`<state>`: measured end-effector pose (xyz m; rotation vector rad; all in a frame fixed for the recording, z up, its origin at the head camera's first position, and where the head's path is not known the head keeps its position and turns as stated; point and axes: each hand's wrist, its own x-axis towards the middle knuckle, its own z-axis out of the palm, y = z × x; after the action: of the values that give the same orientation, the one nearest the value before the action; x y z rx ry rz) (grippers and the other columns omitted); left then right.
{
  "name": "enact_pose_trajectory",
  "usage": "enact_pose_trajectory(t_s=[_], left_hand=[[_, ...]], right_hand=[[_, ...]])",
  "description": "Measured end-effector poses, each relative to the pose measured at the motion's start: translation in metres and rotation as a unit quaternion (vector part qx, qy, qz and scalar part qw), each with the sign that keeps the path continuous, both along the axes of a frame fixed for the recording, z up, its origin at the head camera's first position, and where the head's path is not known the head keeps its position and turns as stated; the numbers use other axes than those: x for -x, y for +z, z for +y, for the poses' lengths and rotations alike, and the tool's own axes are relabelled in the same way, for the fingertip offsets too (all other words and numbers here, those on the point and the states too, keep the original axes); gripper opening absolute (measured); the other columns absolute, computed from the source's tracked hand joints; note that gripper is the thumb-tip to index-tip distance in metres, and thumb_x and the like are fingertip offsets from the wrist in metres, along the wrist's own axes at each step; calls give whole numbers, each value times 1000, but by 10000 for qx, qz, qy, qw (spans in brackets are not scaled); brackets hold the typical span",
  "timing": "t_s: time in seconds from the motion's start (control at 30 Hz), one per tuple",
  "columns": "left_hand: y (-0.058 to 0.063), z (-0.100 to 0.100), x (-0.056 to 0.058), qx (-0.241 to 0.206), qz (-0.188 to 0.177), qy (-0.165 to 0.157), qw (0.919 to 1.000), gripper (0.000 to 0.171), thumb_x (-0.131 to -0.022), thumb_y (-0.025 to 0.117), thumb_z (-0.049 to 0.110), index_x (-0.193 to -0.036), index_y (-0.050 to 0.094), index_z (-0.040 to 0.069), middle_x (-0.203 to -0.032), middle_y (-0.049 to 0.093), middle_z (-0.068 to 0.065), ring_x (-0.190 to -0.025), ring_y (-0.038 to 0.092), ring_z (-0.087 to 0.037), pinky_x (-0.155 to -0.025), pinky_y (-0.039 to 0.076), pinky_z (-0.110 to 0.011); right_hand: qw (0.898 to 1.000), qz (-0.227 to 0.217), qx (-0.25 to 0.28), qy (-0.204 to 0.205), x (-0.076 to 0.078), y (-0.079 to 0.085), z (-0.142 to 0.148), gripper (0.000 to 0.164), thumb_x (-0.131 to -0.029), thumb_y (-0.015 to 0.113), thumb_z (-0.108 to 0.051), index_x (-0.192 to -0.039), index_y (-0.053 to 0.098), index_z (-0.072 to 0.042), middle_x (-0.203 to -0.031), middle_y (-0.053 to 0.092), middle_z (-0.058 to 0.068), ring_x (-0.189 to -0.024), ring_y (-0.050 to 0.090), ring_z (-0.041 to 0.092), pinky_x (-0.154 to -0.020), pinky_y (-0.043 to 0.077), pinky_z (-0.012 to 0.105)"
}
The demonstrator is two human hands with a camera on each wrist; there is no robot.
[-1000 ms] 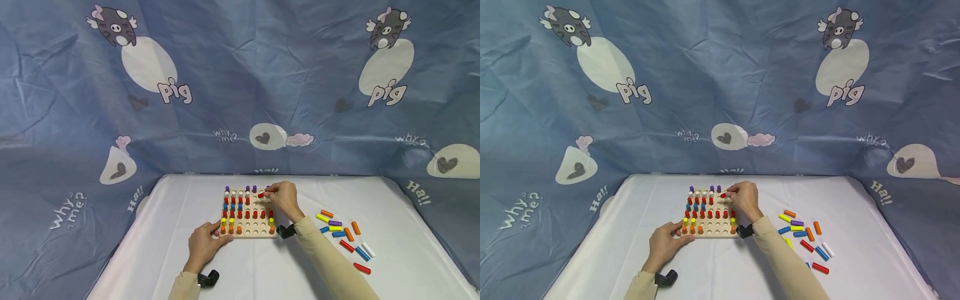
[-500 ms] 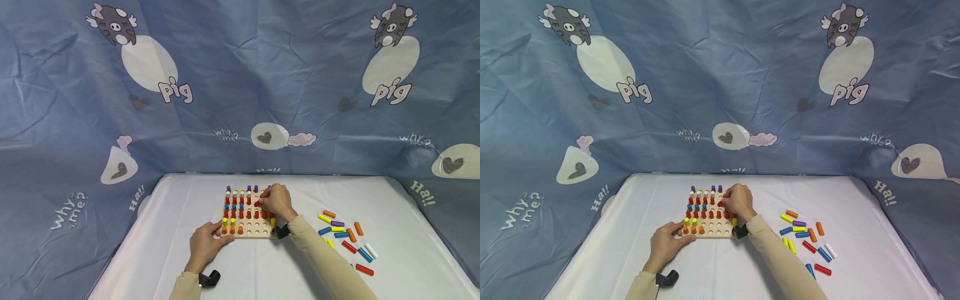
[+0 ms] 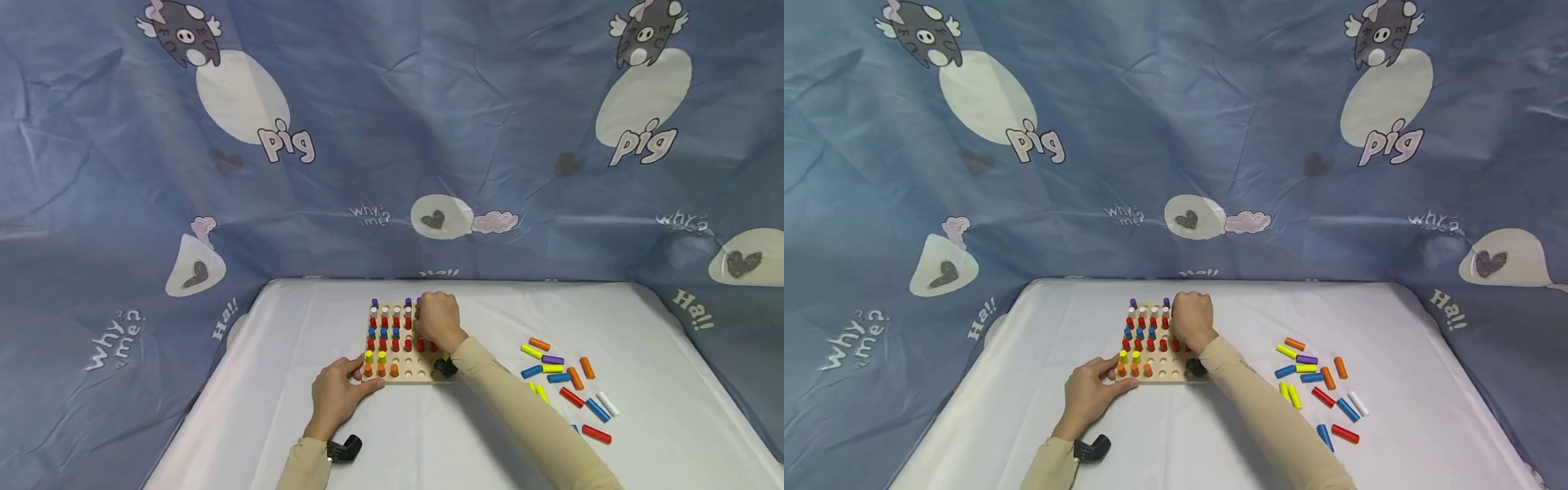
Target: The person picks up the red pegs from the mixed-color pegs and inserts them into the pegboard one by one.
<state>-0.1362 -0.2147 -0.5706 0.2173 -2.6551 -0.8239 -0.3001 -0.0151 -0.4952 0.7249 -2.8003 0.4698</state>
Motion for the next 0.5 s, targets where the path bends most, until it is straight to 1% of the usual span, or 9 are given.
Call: enact_pose_trajectory(t_s=[0.1,0.2,0.27,0.33,0.43,0.5], left_hand=[[0,1,2,-2,17,-105,9999,73,-70,95,55,-126,79,11,-70,53,11,-58,36,-4,-56,29,-24],[-1,1,3,52,124,-118,9998,73,-70,95,56,-124,80,10,-69,53,11,-58,35,-4,-56,28,-24],[-1,0,3,92,212,-79,9997,72,-69,96,55,-123,81,10,-68,52,12,-57,35,-4,-55,28,-23],[-2,-1,2,120,254,-45,9996,71,-68,97,54,-122,81,10,-68,51,12,-57,34,-4,-55,28,-23],[-2,-2,0,98,228,-33,9997,72,-68,97,54,-122,81,10,-68,51,12,-56,34,-4,-54,27,-23],[-2,-3,-1,72,159,-34,9998,73,-68,97,54,-123,80,10,-68,50,12,-57,34,-4,-54,27,-23]], right_hand=[[9984,-266,-379,-326,2,5,-4,31,-81,90,-22,-60,68,-19,-66,71,1,-69,71,28,-71,56,47],[9951,-539,-562,-616,4,9,-8,32,-83,90,-28,-62,69,-18,-70,72,3,-72,72,29,-73,56,48],[9941,-647,-619,-616,5,11,-10,30,-86,86,-25,-63,70,-18,-71,73,4,-73,72,29,-75,55,48],[9942,-623,-689,-535,4,11,-13,29,-88,82,-22,-62,68,-18,-73,73,6,-75,72,29,-76,55,48],[9948,-472,-772,-463,0,9,-15,33,-89,77,-18,-60,63,-17,-73,73,7,-73,71,29,-76,53,47],[9950,-361,-803,-472,-3,7,-14,35,-89,77,-18,-59,60,-17,-71,72,7,-69,69,28,-74,53,46]])
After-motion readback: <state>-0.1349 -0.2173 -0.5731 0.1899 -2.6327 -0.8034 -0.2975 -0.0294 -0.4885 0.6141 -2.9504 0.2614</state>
